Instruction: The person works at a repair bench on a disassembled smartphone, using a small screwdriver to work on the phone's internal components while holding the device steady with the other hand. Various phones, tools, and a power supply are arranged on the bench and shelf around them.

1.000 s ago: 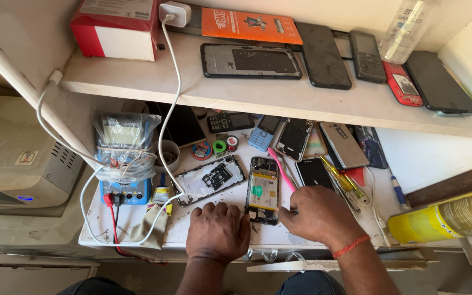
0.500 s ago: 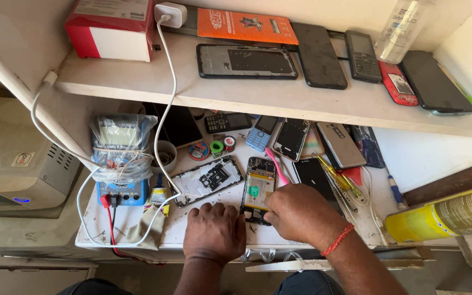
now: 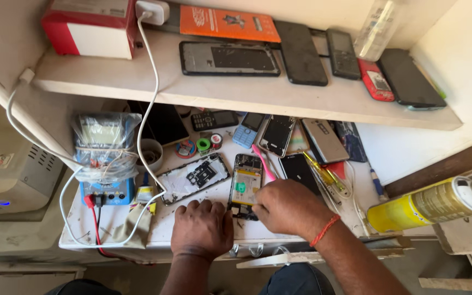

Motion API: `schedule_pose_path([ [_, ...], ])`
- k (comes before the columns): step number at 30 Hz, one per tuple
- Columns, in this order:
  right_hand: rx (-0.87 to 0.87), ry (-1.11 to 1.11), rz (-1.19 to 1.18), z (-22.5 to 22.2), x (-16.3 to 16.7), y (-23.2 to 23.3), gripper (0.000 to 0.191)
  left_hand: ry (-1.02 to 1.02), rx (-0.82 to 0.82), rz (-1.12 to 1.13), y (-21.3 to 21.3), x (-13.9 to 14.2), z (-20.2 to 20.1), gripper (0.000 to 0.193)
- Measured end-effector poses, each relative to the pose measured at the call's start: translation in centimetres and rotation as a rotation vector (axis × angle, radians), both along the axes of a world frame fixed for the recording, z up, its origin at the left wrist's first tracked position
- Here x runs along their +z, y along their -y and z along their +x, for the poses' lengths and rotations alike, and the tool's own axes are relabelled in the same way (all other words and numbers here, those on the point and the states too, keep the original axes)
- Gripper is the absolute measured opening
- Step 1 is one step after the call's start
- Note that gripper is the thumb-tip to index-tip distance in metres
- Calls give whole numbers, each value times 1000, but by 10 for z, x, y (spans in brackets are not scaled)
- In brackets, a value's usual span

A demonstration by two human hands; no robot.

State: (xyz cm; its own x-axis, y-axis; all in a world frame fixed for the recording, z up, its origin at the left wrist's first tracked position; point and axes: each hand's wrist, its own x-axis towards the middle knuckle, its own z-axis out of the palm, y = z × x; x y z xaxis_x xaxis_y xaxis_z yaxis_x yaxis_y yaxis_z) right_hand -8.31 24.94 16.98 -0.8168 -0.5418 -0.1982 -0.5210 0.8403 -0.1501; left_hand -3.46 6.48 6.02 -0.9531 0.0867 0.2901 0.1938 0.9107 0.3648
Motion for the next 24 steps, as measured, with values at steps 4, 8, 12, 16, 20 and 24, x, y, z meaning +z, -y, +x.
schedule_pose_path([
  [4,166,-80,-293,1,-4,-7,14,-13,-2,-2,1,-1,-3,26],
  [8,3,9,-7,0,-6,-1,16,-37,8,16,1,-5,2,24],
  [12,-31,63,105,-11,-3,4,12,-10,3,9,2,-3,-3,23],
  [16,151,27,-249,-9,-8,1,10,-28,14,-1,2,0,-3,26],
  [20,131,24,-415,-1,-14,-4,20,-7,17,-2,1,0,-3,23],
  [24,-78,69,-559,6,-17,-7,28,-2,12,-5,2,0,-2,23],
])
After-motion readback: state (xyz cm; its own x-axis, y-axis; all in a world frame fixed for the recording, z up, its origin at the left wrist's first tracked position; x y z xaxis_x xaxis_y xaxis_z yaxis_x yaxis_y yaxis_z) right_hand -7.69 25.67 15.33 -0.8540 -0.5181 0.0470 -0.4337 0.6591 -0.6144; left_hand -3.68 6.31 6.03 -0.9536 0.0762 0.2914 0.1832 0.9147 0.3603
